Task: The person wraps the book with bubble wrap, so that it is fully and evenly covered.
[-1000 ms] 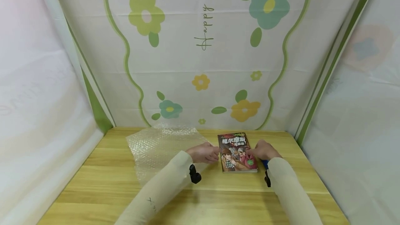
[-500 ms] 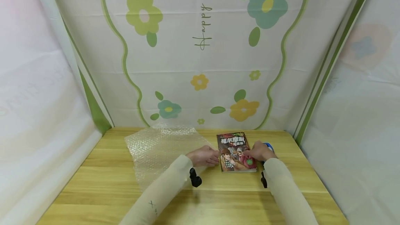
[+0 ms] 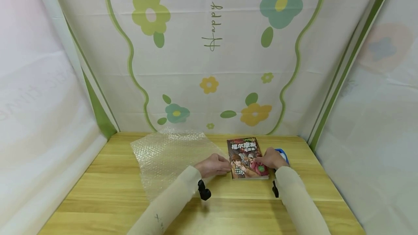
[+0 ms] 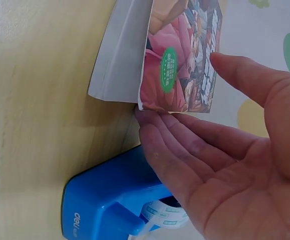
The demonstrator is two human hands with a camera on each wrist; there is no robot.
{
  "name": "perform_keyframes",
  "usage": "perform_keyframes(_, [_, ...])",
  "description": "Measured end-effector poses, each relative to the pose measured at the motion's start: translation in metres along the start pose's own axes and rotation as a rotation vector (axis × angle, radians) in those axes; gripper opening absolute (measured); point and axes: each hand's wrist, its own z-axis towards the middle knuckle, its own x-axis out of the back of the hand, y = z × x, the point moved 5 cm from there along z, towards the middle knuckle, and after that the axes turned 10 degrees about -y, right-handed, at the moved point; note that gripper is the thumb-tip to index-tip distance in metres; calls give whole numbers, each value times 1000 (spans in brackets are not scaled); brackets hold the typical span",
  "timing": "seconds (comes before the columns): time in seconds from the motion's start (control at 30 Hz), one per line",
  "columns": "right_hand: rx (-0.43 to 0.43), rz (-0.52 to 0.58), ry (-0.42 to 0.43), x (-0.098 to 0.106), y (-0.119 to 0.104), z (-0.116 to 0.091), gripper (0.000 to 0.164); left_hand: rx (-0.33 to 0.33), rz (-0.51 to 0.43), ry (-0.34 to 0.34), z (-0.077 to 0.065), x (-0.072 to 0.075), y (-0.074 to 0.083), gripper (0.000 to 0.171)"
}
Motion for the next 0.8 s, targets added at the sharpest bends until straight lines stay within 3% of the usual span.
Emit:
perform_keyframes(0.33, [3,36,26,-2,3,3,57,-28,-36,60,0,-3,-7,37])
perform_keyframes(0.5, [18,10,34,-3,1,3,55,-34,-90,132,-1,-2,-9,45])
perform_keyframes(0.8, [-14,-9,40,-2,3,5,58,-22,-127,279,4,-1,-11,36])
